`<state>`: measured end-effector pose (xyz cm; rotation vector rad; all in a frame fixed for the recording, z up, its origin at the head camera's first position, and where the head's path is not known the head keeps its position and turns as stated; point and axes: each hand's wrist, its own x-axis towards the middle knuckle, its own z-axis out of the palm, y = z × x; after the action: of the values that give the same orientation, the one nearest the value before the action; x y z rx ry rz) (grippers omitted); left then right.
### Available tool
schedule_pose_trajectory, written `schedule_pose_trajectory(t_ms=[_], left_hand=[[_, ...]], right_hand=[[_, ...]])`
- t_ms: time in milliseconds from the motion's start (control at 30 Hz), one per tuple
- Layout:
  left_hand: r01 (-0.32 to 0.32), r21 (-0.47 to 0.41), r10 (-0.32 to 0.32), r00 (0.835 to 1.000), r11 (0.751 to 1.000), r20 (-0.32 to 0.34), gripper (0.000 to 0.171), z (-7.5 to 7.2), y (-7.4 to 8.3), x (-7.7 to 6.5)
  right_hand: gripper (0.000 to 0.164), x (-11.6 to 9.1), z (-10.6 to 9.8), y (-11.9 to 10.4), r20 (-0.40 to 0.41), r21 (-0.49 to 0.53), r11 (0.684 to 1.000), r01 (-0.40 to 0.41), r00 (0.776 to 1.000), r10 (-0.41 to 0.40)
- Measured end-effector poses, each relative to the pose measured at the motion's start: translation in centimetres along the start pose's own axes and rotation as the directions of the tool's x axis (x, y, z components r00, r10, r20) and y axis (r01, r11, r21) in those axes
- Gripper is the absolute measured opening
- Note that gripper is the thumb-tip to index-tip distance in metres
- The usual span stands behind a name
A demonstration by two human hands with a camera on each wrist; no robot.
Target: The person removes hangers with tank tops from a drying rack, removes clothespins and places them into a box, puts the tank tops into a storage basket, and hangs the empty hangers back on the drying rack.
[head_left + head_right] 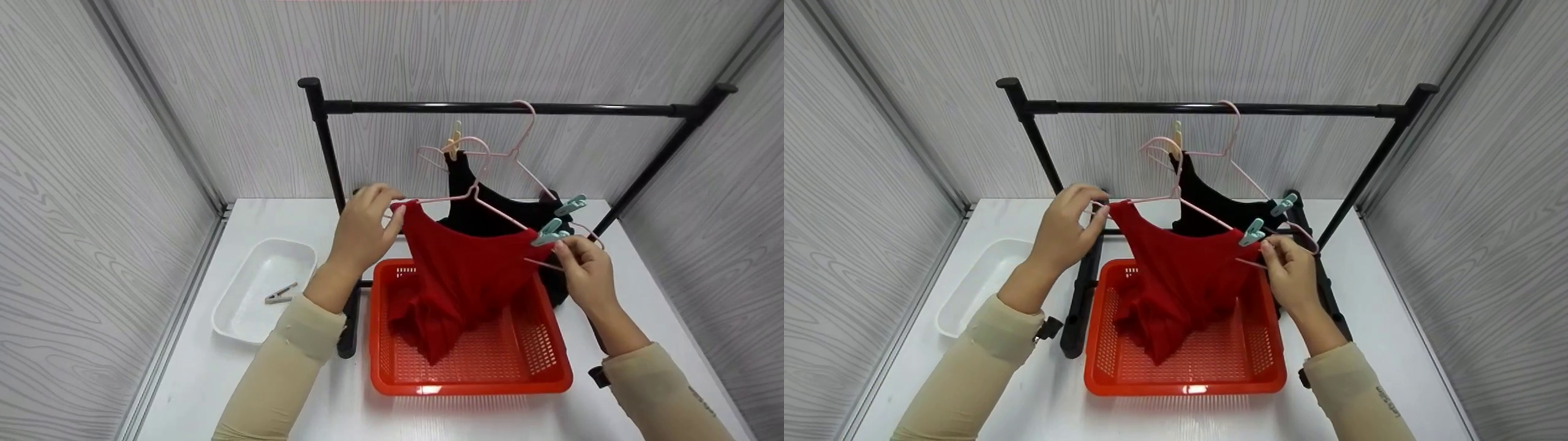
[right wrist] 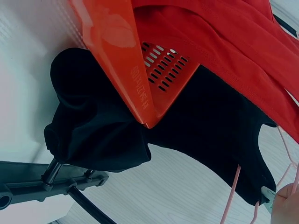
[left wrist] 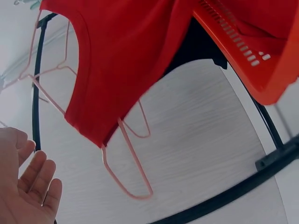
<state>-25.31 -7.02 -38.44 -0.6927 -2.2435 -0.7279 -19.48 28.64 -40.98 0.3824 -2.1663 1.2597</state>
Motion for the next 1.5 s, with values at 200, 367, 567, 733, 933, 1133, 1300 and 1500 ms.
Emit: schedule_pose_trajectory(t_ms=[200, 367, 567, 733, 933, 1133, 1300, 1500], left_hand=[[-0.031, -0.057, 0.031, 1.0, 0.998, -0.003, 0.016, 1.6, 1.9, 0.5], [-0.06, -0.079, 0.061, 0.998, 0.995, 0.005, 0.018, 2.5, 3.3, 0.9], [-0.106, -0.111, 0.109, 0.994, 0.988, 0.021, 0.021, 3.6, 5.3, 1.3], [-0.153, -0.137, 0.159, 0.987, 0.979, 0.037, 0.026, 4.6, 7.2, 1.7], [-0.198, -0.117, 0.209, 0.974, 0.973, 0.091, 0.032, 5.4, 8.9, 2.3], [-0.207, -0.05, 0.213, 0.966, 0.977, 0.146, 0.035, 6.1, 9.5, 2.8], [-0.234, 0.019, 0.226, 0.954, 0.972, 0.195, 0.039, 6.8, 10.1, 2.8], [-0.274, 0.088, 0.245, 0.936, 0.958, 0.252, 0.042, 7.4, 11.0, 3.1]], right_hand=[[0.011, 0.0, 0.1, 0.1, 0.004, 0.009, 1.0, -0.016, 1.0, 0.016], [0.012, 0.0, 0.2, 0.2, 0.009, 0.011, 1.0, -0.025, 1.0, 0.025], [0.012, -0.1, 0.3, 0.2, 0.016, 0.01, 1.0, -0.017, 1.0, 0.016], [0.012, -0.1, 0.4, 0.2, 0.016, 0.006, 1.0, -0.007, 1.0, 0.007], [0.012, 0.0, 0.6, -0.1, 0.019, 0.006, 1.0, -0.002, 1.0, 0.002], [0.012, 0.0, 0.6, -0.3, 0.016, 0.001, 1.0, -0.005, 1.0, 0.005], [0.01, -0.2, 0.5, -0.3, 0.015, -0.012, 1.0, 0.001, 1.0, -0.001], [0.01, -0.3, 0.5, -0.5, 0.01, -0.003, 1.0, 0.015, 1.0, -0.015]])
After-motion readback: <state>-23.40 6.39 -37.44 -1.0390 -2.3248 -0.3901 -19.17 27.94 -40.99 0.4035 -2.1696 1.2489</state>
